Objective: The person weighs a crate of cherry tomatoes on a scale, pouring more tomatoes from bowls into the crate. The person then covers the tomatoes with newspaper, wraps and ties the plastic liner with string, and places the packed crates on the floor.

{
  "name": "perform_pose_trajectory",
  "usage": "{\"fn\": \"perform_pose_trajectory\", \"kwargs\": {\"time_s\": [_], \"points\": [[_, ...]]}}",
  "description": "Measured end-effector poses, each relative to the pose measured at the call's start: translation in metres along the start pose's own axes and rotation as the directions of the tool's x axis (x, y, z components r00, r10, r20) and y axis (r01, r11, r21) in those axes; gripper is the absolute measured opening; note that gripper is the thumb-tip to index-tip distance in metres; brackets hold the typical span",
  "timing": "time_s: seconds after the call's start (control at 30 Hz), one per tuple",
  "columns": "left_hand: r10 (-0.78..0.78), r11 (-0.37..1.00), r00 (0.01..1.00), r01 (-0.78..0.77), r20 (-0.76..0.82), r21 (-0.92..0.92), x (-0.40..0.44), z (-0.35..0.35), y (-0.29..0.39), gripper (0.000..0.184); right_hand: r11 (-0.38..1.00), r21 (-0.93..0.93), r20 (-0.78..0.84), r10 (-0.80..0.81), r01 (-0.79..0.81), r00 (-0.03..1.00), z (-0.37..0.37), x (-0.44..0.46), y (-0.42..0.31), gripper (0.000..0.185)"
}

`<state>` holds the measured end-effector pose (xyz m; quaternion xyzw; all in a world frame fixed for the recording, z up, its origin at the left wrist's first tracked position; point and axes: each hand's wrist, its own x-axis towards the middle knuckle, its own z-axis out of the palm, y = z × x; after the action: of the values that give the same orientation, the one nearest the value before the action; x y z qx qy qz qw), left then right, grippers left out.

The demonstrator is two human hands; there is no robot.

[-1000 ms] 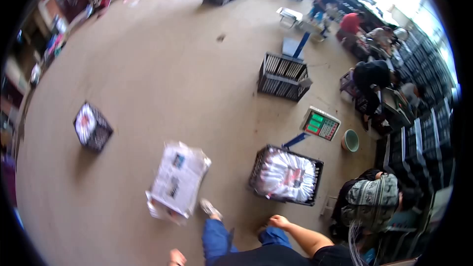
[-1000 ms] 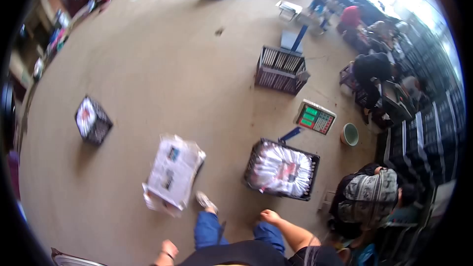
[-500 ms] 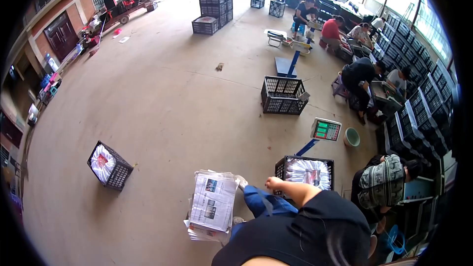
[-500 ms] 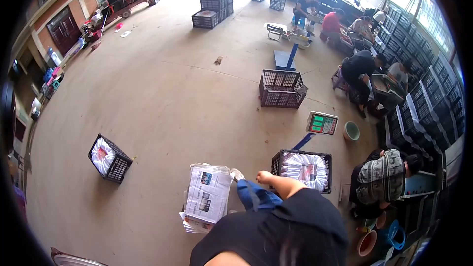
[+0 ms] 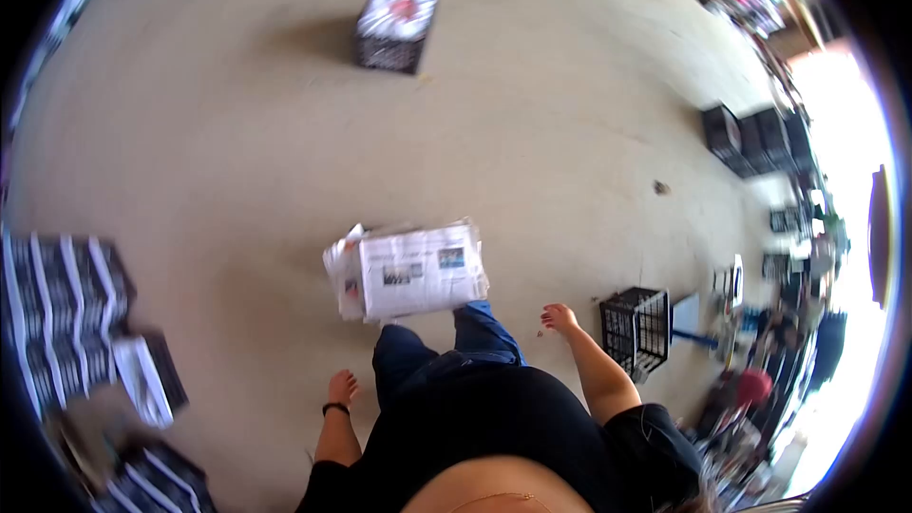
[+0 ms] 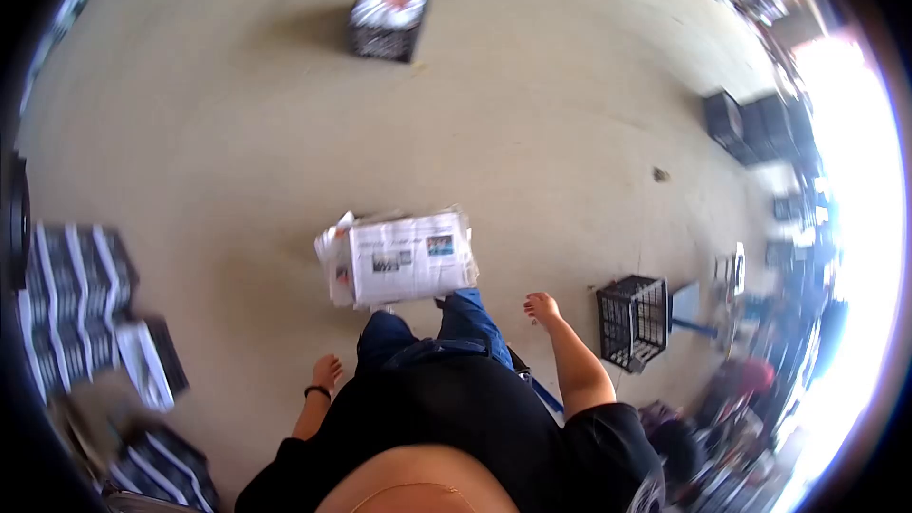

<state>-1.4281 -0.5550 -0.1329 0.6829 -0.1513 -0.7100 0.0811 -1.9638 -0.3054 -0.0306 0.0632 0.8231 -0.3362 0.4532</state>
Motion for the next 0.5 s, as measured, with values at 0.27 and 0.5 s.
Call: {"fn": "perform_pose_trajectory", "kwargs": {"time_s": [0.27, 0.5], "points": [[-0.193, 0.975, 0.980, 0.186, -0.041, -0.123, -0.040, -0.063, -0.113, 0.026, 0.913, -0.363, 0.150, 0.256, -0.187, 0.955, 0.030, -0.012, 0.038, 0.022], [-0.280, 0.943, 0.956, 0.257, -0.085, -0.213, -0.094, -0.109, -0.210, 0.024, 0.869, -0.486, 0.299, 0.262, -0.089, 0.918, 0.088, -0.040, 0.045, 0.023]]}}
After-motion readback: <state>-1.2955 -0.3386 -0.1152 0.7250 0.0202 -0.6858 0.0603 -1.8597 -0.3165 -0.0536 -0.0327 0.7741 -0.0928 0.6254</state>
